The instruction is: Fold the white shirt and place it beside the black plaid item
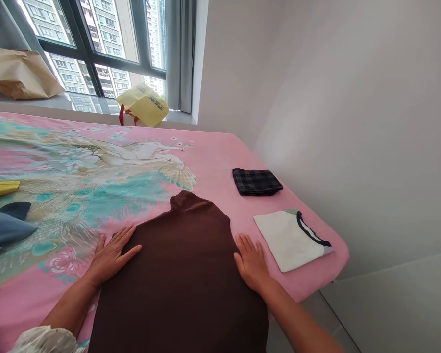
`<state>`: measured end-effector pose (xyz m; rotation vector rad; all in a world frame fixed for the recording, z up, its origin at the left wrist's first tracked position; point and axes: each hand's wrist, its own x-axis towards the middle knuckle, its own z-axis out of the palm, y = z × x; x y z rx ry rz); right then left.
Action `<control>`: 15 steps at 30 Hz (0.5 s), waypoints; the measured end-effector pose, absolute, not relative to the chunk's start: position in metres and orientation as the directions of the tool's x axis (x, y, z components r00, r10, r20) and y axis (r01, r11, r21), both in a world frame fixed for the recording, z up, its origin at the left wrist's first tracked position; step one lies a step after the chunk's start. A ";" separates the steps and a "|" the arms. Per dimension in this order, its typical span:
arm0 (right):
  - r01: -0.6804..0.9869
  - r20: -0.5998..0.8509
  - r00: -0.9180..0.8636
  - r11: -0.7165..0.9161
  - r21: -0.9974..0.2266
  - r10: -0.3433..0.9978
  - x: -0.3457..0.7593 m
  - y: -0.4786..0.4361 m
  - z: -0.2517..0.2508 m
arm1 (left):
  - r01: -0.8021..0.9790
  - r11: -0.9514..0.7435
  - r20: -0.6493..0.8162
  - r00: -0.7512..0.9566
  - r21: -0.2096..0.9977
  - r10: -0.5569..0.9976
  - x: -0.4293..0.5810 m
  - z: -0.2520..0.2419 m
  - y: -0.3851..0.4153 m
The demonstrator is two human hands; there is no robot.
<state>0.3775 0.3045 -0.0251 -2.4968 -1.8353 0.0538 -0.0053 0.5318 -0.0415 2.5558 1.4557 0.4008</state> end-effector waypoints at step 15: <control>0.939 0.110 0.324 -0.305 -0.159 0.940 0.381 0.301 -0.040 | 0.795 -0.600 0.111 0.590 0.091 0.799 0.093 0.033 0.422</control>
